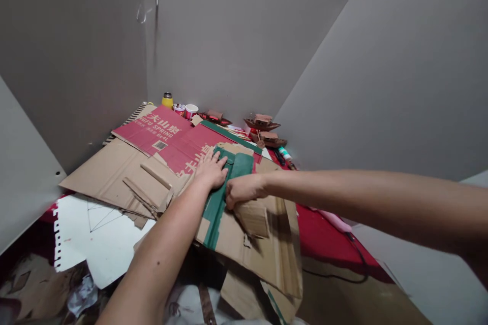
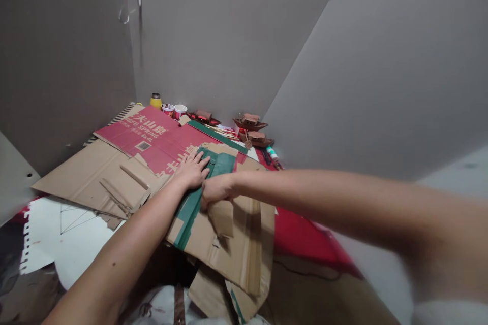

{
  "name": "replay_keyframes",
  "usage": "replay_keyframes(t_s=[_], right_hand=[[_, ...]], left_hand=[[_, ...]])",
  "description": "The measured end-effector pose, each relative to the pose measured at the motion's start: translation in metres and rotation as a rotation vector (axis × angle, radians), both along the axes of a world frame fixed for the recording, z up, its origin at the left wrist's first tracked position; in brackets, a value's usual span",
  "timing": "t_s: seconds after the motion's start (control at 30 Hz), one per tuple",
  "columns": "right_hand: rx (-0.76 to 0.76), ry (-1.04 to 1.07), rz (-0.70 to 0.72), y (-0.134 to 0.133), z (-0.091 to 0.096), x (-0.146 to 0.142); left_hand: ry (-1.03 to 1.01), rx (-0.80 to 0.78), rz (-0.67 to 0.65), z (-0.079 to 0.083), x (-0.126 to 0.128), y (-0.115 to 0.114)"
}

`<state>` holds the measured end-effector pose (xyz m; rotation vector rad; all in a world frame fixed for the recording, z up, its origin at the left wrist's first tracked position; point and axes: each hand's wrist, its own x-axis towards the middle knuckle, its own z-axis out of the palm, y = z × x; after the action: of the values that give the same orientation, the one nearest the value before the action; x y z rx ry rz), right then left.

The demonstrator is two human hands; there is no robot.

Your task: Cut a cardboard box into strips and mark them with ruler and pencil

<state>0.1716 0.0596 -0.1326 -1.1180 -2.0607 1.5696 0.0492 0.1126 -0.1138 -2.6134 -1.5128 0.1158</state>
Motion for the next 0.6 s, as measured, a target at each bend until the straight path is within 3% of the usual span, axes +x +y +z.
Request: replay_keyframes(t_s=[0.23,0.47,0.6], right_hand=[[-0.089,0.271,-0.091,-0.035,-0.011,0.023],[-0.262,0.535,-0.094,-0.038,-0.027,0.033],[-0.268,0.631,-0.132,-0.04,-0.044,0.046]], left_hand=[[-0.04,-0.001,-0.029,0.0,0.0,-0.001],[-0.01,0.019,-0.007,0.003,0.001,-0.003],[0.007,0.025,0.016,0.001,-0.001,0.001]])
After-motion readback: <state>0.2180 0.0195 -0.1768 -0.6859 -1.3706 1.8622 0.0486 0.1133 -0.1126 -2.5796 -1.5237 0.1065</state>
